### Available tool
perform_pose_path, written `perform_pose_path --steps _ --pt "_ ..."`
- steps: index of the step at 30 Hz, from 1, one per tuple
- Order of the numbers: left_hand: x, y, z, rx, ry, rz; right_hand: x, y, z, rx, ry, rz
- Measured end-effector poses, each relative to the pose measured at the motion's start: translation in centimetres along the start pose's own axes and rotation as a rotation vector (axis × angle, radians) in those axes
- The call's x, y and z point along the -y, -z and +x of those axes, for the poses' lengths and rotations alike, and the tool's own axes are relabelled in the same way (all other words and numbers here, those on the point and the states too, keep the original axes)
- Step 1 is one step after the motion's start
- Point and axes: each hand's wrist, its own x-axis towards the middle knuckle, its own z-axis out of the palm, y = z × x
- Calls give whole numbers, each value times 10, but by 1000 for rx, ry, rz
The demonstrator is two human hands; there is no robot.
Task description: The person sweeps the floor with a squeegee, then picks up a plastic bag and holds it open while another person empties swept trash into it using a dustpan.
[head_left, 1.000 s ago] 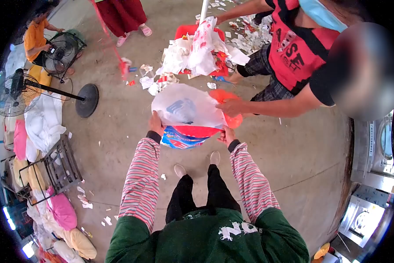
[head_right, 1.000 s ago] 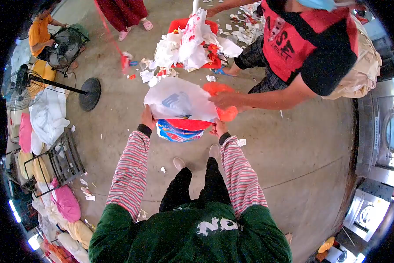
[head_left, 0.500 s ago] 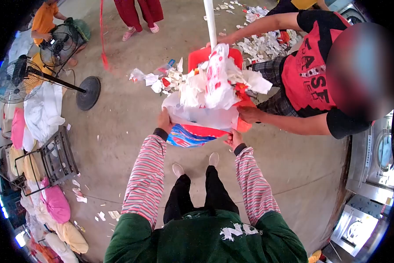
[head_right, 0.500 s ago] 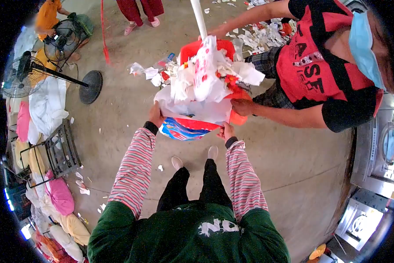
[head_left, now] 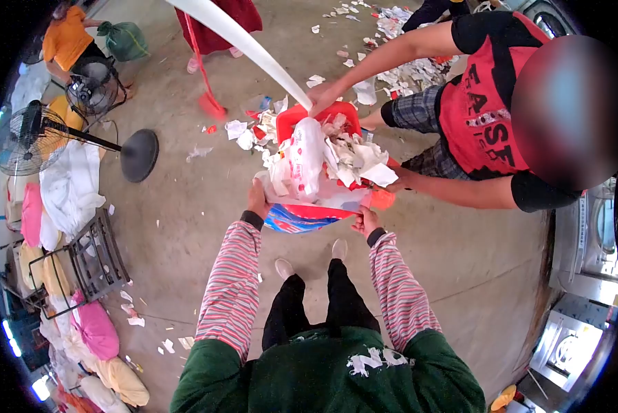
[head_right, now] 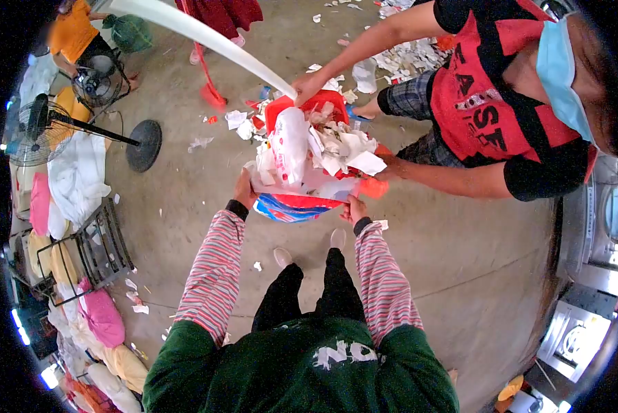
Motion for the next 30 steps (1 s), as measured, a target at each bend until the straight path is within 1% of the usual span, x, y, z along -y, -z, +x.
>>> perform_pose_path --steps 2,4,6,7,9,11,13,16,20,22,26,28,30 --pt "-1 3 -3 9 13 -16 0 -1 0 20 22 -55" --pt "-3 5 -9 20 23 -31 1 -4 -2 29 23 -43" --pt "-6 4 -15 -36 -66 29 2 -9 -3 42 30 -29" --pt "-9 0 -21 -29 -66 39 3 -10 -5 34 31 -41" --pt "-13 -10 -32 -64 -40 19 7 -11 -9 25 35 -46" --pt "-11 -7 -34 -47 -27 91 8 -8 -8 66 42 -57" --pt "-7 -5 -33 -63 30 67 8 -5 -8 61 63 -62" --pt "1 7 -27 7 0 121 7 -2 -5 50 92 -96" --pt "4 17 -32 -13 56 120 6 -8 -9 32 109 -98" --pt "10 13 -37 -136 42 194 8 -7 -15 36 93 -104" --pt "17 3 -37 -188 27 187 4 1 -8 21 75 -108" --pt "18 3 -38 -265 62 187 0 5 -7 38 70 -127" --pt "21 4 -45 -242 61 181 0 5 -13 38 75 -112"
